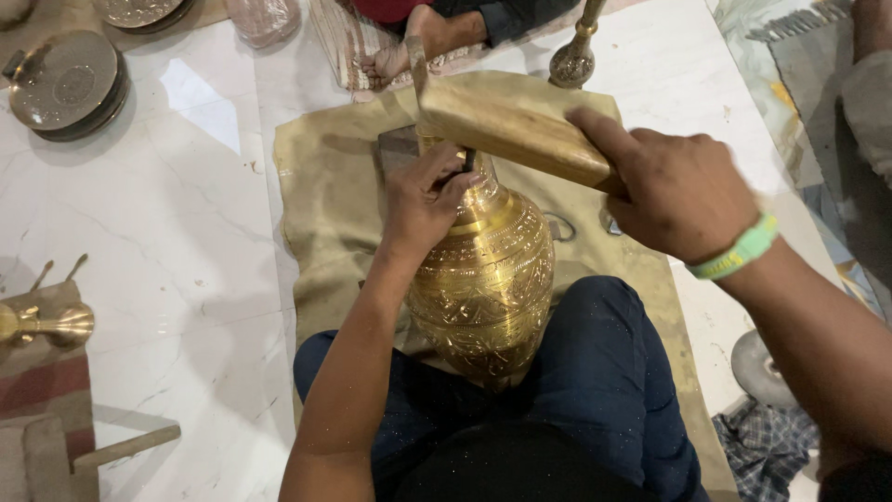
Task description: The person sits on the floor holding a chisel against a large brass vase and strikes the chisel with a wooden mallet to carve decorative patterns into the metal, repositioning the chisel around the vase's neck and shoulder as they work.
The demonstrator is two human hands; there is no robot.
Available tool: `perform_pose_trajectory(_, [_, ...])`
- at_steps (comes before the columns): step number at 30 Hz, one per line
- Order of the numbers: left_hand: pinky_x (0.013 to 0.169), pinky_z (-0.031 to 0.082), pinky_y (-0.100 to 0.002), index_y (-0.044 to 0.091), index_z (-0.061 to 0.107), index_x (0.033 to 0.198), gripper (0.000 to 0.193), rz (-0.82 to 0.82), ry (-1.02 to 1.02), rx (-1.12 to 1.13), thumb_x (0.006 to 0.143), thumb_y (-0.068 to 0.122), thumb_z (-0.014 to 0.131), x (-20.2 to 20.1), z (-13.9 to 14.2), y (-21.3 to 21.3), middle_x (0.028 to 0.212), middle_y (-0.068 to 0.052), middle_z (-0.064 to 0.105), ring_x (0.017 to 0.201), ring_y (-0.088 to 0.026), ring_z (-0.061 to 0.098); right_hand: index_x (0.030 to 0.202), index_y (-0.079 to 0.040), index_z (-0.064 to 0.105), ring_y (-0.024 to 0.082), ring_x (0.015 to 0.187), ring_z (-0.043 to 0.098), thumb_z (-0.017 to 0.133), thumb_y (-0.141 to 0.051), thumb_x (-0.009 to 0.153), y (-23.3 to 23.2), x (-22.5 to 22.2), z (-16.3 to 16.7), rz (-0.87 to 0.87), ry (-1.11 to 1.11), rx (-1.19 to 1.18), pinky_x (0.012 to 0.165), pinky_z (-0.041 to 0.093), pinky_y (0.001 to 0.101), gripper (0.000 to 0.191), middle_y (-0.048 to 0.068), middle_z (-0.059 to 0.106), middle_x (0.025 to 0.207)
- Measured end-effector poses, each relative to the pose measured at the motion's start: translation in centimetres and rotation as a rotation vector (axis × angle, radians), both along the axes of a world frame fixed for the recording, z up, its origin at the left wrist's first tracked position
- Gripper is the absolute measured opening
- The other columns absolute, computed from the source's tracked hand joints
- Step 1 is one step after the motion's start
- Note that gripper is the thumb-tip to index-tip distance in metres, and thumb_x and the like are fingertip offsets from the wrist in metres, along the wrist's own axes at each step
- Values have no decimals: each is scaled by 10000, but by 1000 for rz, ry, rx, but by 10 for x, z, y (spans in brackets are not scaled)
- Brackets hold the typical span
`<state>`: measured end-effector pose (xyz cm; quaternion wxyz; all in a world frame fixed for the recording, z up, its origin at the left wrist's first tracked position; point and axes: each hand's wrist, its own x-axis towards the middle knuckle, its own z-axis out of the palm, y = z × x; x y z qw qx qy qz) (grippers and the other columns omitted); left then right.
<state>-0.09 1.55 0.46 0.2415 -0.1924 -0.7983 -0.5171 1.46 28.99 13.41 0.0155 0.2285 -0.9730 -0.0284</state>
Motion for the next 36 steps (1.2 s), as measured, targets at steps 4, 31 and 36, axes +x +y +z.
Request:
perform_pose_trajectory(4, [897,657,-330,106,639,1377,431,-50,20,8,982,191,787,-3,-3,0,1208,-148,751,1027,-224,784,1560,-109,420,224,516,636,689,-95,861,-6,-4,2,152,39,-261,455,515,354,749,93,682,755])
perform_pose_trajectory(31, [740,606,-279,61,719,1135,281,2,-33,140,920,175,858,2,-6,-8,900,-61,781,803,-130,746,1528,-184,429,275,647,691,721,-170,836,-6,2,24,191,75,-233,571,561,398,751,65,701,812])
perform_pose_trajectory(36, [818,620,-261,49,674,1223,328,-49,54,99,957,174,820,-1,-4,-11,1006,-60,766,918,-114,752,1540,-142,441,246,613,675,734,-218,805,-5,3,28,269,75,-337,573,556,369,795,58,673,768])
